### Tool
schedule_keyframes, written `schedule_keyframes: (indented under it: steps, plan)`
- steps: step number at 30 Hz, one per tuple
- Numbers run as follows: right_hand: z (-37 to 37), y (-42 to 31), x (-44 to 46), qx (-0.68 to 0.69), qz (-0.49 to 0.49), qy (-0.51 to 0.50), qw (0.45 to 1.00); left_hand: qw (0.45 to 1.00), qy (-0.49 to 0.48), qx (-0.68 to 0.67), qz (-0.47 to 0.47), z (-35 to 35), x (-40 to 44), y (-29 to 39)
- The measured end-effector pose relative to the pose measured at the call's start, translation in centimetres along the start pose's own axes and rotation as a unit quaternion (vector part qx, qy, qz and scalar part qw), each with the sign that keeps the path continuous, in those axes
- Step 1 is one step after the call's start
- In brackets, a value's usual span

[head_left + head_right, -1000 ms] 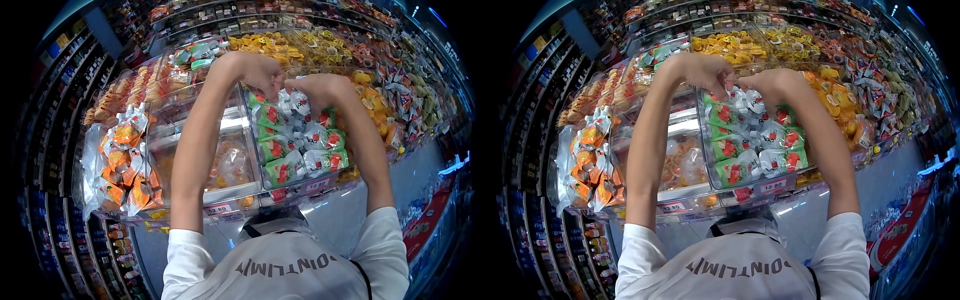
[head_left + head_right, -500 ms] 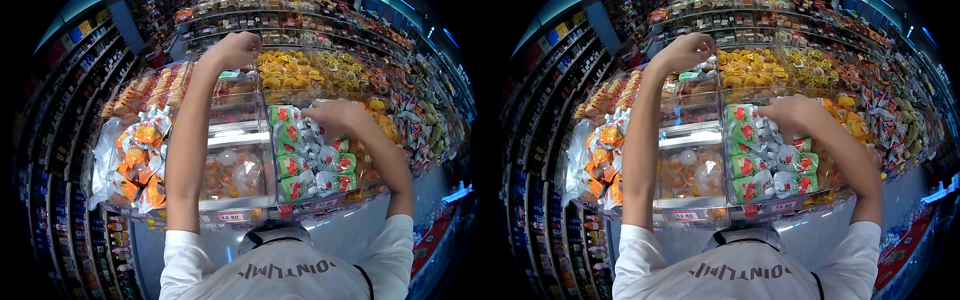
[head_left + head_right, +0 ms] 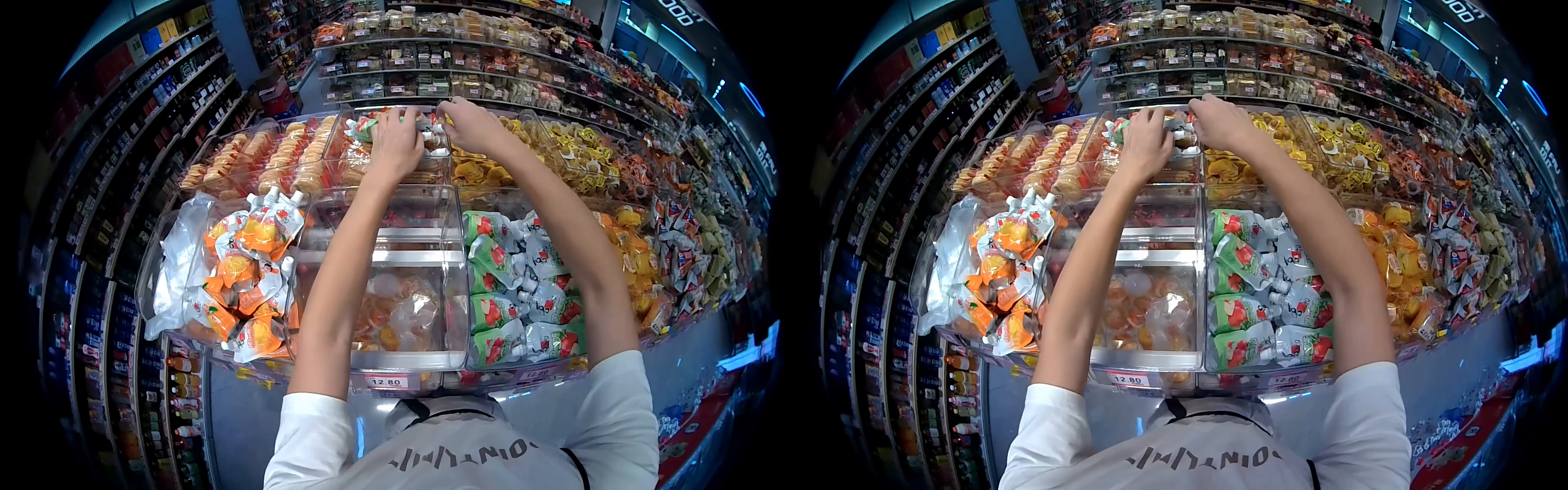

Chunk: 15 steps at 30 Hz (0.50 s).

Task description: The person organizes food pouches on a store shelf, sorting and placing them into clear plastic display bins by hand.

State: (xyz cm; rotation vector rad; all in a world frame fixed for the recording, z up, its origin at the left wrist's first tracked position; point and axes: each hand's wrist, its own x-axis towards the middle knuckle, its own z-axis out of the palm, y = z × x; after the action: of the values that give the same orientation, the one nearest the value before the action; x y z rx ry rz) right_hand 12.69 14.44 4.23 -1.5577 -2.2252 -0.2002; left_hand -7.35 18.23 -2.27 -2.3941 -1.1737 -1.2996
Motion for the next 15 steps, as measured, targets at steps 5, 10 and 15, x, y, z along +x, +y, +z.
schedule_keyframes:
  steps: [5, 10, 15]
  plan:
    - [3.9, 0.2, 1.9, -0.045, 0.038, -0.034, 0.998, 1.0, 0.0, -0.02, 0.006, 0.3, -0.3, 0.4]
    - [4.3, -0.2, 1.6, -0.117, -0.017, 0.0, 0.993, 0.999, 0.004, -0.035, 0.01, 0.1, -0.6, 0.5]
    - [3.1, -1.8, 0.9, -0.158, -0.057, 0.089, 0.982, 0.999, 0.015, -0.039, 0.008, 0.0, -0.5, 0.6]
